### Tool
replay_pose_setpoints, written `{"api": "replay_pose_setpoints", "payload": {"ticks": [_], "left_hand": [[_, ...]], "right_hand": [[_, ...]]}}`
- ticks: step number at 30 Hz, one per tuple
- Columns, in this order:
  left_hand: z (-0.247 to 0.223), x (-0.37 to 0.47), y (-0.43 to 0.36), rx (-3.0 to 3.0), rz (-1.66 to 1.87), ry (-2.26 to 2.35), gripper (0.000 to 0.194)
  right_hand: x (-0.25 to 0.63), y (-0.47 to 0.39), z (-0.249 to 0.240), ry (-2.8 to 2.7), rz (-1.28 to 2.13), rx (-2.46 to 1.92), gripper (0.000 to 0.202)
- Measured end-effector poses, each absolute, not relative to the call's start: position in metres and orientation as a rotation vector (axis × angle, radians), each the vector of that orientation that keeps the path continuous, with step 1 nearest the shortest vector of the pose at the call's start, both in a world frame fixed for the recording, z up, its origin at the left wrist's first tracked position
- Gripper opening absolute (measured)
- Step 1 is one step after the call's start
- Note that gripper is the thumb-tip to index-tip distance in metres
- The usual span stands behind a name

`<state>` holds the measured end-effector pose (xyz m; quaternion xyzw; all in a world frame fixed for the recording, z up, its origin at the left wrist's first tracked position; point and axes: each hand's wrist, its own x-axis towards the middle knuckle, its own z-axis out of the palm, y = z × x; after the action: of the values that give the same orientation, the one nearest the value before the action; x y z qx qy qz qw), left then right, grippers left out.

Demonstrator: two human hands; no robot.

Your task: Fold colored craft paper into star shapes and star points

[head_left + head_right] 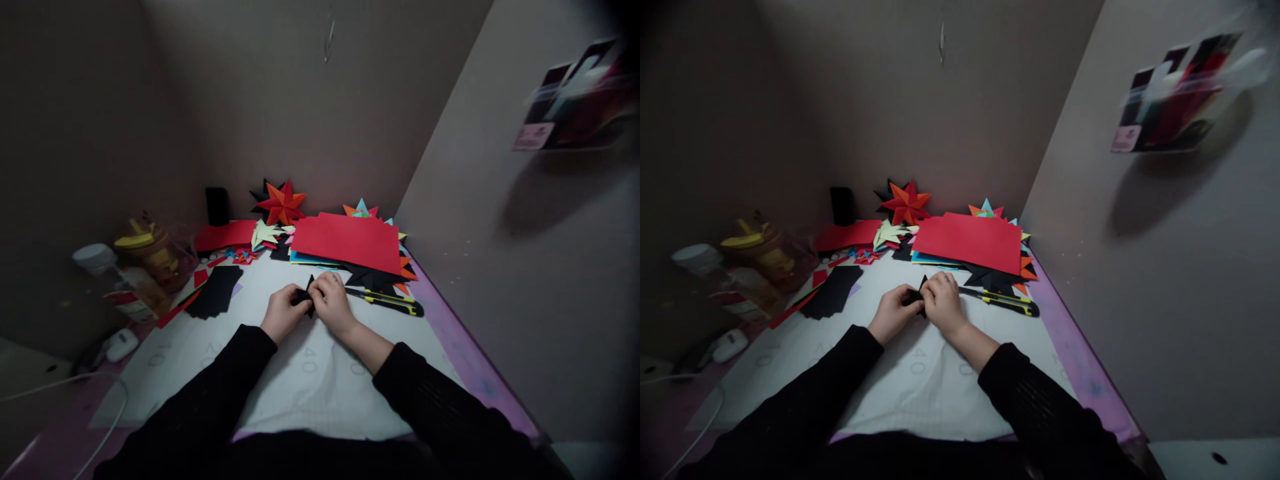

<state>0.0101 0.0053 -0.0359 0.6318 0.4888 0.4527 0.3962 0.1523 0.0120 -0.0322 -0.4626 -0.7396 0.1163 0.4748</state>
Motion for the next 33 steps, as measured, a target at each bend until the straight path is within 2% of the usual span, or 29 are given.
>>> {"api": "replay_pose_setpoints", "payload": {"ticks": [4,8,12,23,30,33], "left_hand": [[-0.035,0.011,0.007,1.389,1.167,1.152,0.019],[-0.034,0.009,0.01,1.056,1.181,1.058,0.025],[-0.033,0.008,0.011,0.944,1.187,1.021,0.028],[-0.036,0.003,0.016,1.105,1.131,1.133,0.03],[-0.027,-0.004,0.015,0.935,0.964,0.968,0.029],[-0.026,-0.007,0.014,0.947,0.856,0.866,0.037]], "right_hand": [[0.153,0.019,-0.041,-1.603,0.401,-1.164,0.01],[0.152,0.022,-0.052,-1.284,0.815,-1.136,0.047],[0.15,0.018,-0.053,-1.17,1.217,-1.03,0.051],[0.153,0.015,-0.04,-1.209,1.254,-1.059,0.04],[0.158,0.02,-0.043,-1.235,1.171,-1.089,0.036],[0.162,0.023,-0.044,-1.345,1.127,-1.133,0.036]]}}
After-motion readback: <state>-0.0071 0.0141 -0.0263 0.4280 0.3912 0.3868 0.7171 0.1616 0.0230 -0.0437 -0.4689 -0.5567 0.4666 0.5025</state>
